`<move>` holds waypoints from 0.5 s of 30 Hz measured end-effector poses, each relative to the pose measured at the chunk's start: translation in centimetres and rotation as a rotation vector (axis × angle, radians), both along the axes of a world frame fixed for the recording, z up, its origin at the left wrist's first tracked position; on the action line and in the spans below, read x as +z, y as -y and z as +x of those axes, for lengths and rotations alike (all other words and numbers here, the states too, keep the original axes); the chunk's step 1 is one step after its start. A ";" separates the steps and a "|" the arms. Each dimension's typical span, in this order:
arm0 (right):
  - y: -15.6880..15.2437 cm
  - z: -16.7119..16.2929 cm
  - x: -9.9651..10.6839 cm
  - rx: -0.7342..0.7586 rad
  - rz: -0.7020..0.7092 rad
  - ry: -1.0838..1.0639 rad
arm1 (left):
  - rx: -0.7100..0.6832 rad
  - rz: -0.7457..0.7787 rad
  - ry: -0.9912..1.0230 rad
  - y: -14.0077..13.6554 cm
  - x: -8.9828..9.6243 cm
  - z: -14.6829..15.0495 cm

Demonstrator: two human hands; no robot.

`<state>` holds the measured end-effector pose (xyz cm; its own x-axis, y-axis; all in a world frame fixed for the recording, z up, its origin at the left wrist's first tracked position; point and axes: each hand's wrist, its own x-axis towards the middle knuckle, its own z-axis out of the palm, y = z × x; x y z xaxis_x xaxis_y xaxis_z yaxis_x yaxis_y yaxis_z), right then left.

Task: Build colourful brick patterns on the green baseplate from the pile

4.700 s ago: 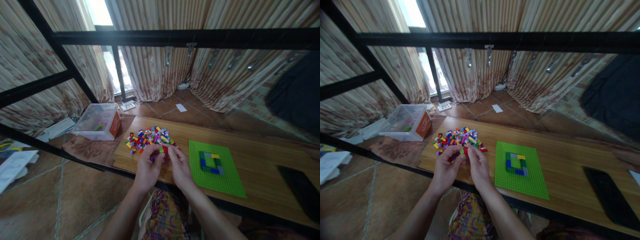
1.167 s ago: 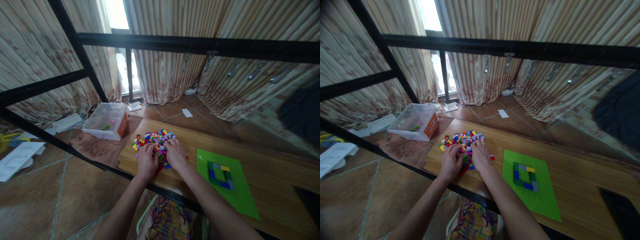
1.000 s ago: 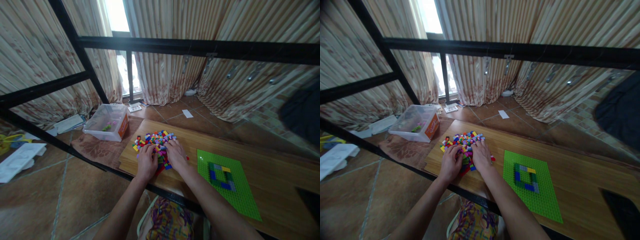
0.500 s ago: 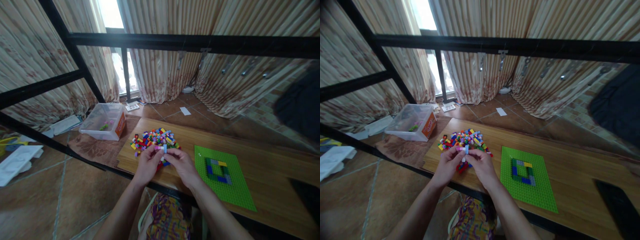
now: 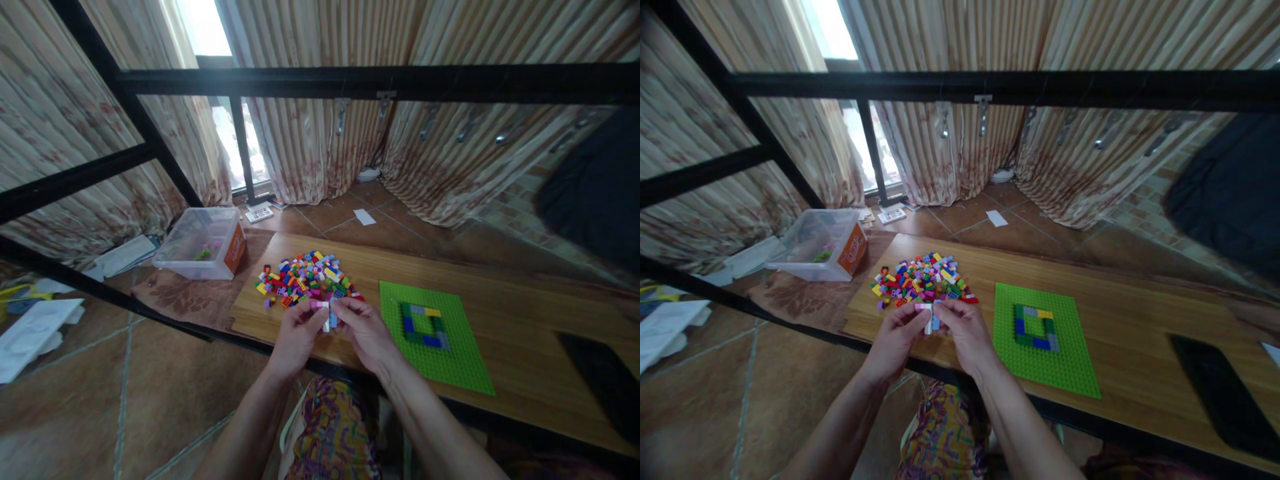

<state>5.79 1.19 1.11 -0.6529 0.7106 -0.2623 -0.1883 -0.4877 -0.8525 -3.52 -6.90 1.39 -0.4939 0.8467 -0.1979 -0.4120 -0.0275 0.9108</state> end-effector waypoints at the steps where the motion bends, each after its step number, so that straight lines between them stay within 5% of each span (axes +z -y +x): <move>1: 0.0 0.1 0.0 0.007 -0.041 -0.019 | 0.002 -0.004 0.025 0.0 0.1 0.0; 7: 0.2 0.6 -0.2 0.035 -0.226 -0.105 | 0.075 -0.009 0.116 -0.2 0.3 0.4; 15: 1.1 0.3 -0.6 0.014 0.042 0.019 | 0.062 -0.060 0.069 0.4 0.4 0.8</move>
